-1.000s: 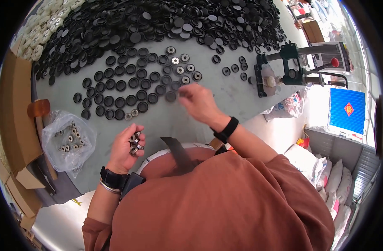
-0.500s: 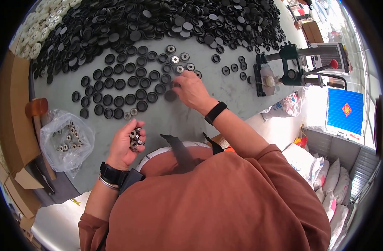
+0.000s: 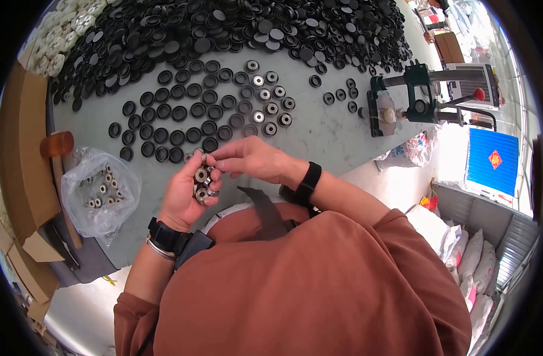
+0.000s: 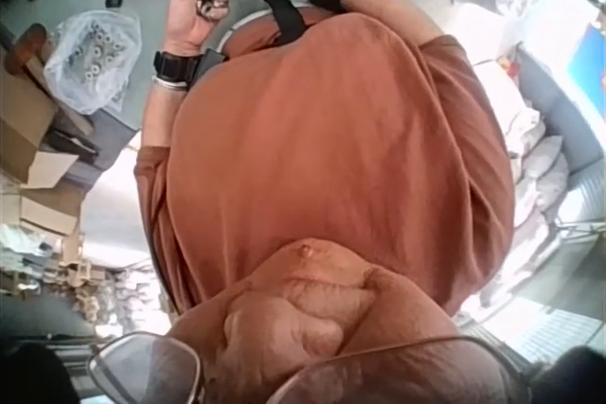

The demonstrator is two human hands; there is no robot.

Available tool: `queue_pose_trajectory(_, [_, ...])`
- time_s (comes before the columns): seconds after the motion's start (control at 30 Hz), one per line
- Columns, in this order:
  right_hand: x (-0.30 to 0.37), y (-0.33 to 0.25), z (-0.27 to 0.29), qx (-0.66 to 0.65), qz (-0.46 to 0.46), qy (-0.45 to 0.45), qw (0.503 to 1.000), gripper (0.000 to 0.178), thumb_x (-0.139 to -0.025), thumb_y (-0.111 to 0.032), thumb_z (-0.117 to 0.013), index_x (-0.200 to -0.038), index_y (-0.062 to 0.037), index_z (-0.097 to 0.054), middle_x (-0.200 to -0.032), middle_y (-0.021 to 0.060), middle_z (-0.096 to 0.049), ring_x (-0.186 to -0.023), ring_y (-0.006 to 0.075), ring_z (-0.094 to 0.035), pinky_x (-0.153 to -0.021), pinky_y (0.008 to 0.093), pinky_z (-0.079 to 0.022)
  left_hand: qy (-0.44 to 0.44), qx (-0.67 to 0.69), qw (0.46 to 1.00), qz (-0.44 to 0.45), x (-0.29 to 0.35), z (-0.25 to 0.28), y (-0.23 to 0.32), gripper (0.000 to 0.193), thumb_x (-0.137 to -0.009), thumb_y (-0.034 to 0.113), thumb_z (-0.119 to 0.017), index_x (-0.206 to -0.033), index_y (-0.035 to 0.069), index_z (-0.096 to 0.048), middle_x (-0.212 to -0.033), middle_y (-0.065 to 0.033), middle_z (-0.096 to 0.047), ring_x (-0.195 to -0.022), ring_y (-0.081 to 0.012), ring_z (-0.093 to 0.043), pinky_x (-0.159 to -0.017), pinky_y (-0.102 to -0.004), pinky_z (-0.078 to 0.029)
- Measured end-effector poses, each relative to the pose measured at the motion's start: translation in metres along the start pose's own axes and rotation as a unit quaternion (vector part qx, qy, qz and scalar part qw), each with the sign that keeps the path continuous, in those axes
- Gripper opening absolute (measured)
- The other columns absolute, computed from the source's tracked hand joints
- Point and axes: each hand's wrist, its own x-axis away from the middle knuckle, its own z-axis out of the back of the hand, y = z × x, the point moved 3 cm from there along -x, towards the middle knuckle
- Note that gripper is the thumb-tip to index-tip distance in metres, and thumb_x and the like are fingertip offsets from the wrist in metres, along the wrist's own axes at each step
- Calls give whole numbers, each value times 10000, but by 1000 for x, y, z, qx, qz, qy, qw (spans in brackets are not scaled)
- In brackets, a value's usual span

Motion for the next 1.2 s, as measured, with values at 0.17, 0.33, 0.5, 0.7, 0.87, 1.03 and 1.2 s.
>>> queue_pose_trajectory(0.17, [-2, 10, 6, -22, 40, -31, 999, 298, -727, -194, -700, -938, 9, -640, -829, 43, -635, -742, 100, -554, -669, 257, -451, 23, -83, 996, -2, -2, -6, -2, 296, -932, 369, -386, -928, 101, -510, -673, -12, -492, -551, -99, -466, -366, -196, -319])
queue_pose_trajectory(0.33, [0, 16, 11, 160, -49, -21, 986, 334, -722, -165, -716, -955, 45, -603, -852, 53, -619, -807, 108, -557, -751, 258, -435, 49, -284, 958, -10, -4, -9, -3, 327, -931, 353, -400, -1026, 65, -524, -692, -11, -531, -543, -54, -490, -385, -180, -366])
queue_pose_trajectory(0.5, [4, 21, 8, 50, 6, -2, 999, 332, -724, -151, -702, -949, 68, -594, -850, 65, -619, -793, 124, -569, -755, 267, -445, 26, -343, 939, -7, -8, -12, -4, 328, -936, 339, -386, -1027, 55, -522, -681, -15, -536, -521, -54, -484, -364, -179, -354])
queue_pose_trajectory(0.7, [9, 23, 15, 85, 8, 17, 996, 287, -678, -162, -703, -878, 32, -633, -752, 65, -626, -672, 113, -564, -618, 257, -461, 16, -327, 945, 2, -6, -13, -2, 334, -937, 344, -382, -1041, 51, -506, -667, -14, -527, -523, -53, -470, -366, -182, -350])
queue_pose_trajectory(0.87, [14, 24, 45, 358, 57, 171, 916, 231, -728, -145, -651, -910, -3, -629, -806, 104, -628, -707, 211, -598, -654, 299, -478, 73, -264, 961, -29, -6, -3, 5, 320, -936, 341, -388, -1045, 56, -486, -646, -13, -508, -523, -65, -454, -364, -196, -343])
queue_pose_trajectory(1.03, [2, 20, 54, 496, 242, 266, 790, 197, -704, -89, -635, -875, 8, -620, -846, 139, -561, -864, 320, -528, -754, 383, -445, 77, -242, 967, -24, -4, -1, 2, 328, -931, 351, -408, -1034, 50, -488, -660, -13, -501, -540, -70, -449, -372, -201, -337])
queue_pose_trajectory(1.2, [-6, 19, 53, 529, 220, 246, 782, 207, -701, -87, -638, -886, 3, -620, -873, 142, -543, -881, 309, -514, -765, 373, -444, 83, -236, 968, -30, -3, 4, 2, 336, -927, 357, -419, -1032, 47, -495, -667, -12, -503, -547, -72, -455, -373, -202, -336])
